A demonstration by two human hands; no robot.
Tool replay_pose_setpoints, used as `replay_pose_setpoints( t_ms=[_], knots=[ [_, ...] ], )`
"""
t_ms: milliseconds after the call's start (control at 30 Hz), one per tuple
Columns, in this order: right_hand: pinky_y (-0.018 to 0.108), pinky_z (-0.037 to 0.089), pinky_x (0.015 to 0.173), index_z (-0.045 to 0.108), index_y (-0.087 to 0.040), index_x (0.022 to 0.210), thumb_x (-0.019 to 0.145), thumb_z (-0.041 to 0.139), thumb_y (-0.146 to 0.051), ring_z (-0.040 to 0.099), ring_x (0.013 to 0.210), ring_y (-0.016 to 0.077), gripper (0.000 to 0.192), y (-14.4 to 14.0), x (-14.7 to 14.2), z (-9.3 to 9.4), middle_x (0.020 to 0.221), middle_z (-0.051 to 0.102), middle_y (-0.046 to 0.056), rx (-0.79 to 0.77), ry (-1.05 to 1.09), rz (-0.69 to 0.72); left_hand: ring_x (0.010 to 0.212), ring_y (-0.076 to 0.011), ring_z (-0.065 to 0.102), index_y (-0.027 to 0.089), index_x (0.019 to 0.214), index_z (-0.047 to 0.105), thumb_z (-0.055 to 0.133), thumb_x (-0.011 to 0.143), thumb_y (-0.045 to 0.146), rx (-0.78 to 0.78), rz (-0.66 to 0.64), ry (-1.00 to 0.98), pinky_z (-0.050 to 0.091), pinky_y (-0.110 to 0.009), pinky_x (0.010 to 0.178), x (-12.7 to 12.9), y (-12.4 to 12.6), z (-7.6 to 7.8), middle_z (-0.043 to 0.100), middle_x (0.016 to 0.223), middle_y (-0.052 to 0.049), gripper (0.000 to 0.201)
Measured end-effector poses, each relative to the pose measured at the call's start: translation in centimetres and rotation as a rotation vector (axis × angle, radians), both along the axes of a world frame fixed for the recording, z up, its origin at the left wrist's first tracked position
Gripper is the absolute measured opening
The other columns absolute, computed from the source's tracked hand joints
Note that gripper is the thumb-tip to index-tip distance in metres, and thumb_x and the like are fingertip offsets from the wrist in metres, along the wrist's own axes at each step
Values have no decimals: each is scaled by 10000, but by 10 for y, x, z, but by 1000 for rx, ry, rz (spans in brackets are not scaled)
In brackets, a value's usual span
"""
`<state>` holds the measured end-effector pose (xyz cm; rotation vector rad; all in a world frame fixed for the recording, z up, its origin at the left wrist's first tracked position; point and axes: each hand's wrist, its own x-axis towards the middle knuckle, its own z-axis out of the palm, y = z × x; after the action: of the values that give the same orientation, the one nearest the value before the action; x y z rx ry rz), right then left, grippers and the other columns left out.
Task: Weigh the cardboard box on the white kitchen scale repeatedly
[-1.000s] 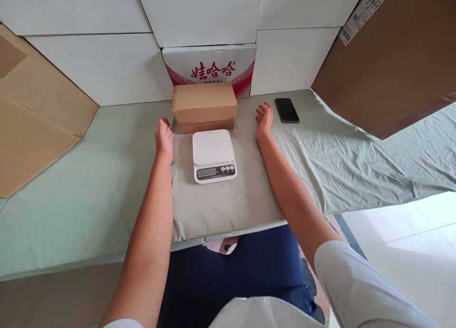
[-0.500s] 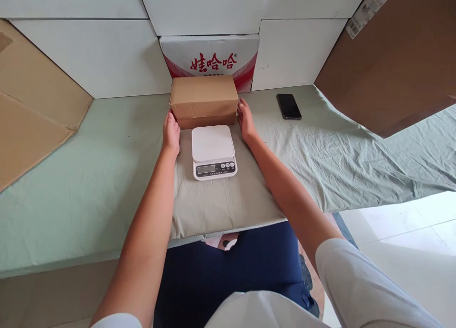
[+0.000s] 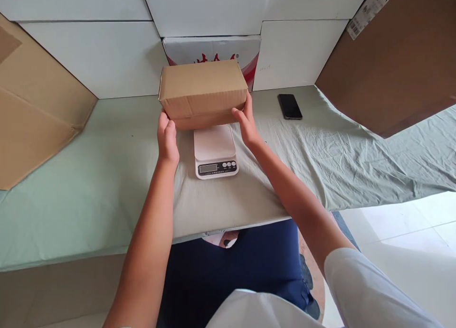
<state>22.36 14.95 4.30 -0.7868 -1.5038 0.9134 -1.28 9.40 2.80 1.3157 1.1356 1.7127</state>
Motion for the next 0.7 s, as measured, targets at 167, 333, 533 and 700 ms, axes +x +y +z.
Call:
replay_pose_setpoints(
  t_ms=[167, 333, 533, 700],
  knots=[
    [581, 212, 1347, 335, -392, 1490, 861, 523, -663, 257, 1589, 330, 711, -54, 16, 6, 1620, 370, -13, 50, 32, -44, 1524, -313, 422, 312, 1358, 589, 576, 859, 597, 141, -23, 28, 371, -442, 1256, 19, -59, 6, 585, 1488, -52, 576],
    [580, 248, 1342, 338, -442, 1516, 871, 488, -621, 289, 1573, 314, 685, -80, 15, -13, 1592, 423, -32, 19, -14, -92, 1507, -293, 444, 349, 1408, 561, 587, 832, 597, 136, 13, 53, 380, -419, 1246, 26, -79, -12, 571, 1506, -49, 627],
    [517, 303, 1331, 285, -404, 1561, 870, 477, -618, 343, 1562, 283, 748, -81, 8, -29, 1663, 384, -32, -38, 41, -45, 1457, -331, 492, 300, 1392, 553, 579, 836, 673, 84, 43, 83, 402, -452, 1218, 24, -80, -22, 589, 1469, -107, 670],
    [543, 291, 1334, 312, -396, 1549, 877, 480, -587, 338, 1568, 290, 719, -79, 8, -36, 1669, 374, -28, -43, 73, -61, 1467, -314, 482, 298, 1364, 567, 593, 857, 621, 105, 26, 57, 389, -432, 1227, 27, -83, -23, 585, 1479, -100, 602]
  ],
)
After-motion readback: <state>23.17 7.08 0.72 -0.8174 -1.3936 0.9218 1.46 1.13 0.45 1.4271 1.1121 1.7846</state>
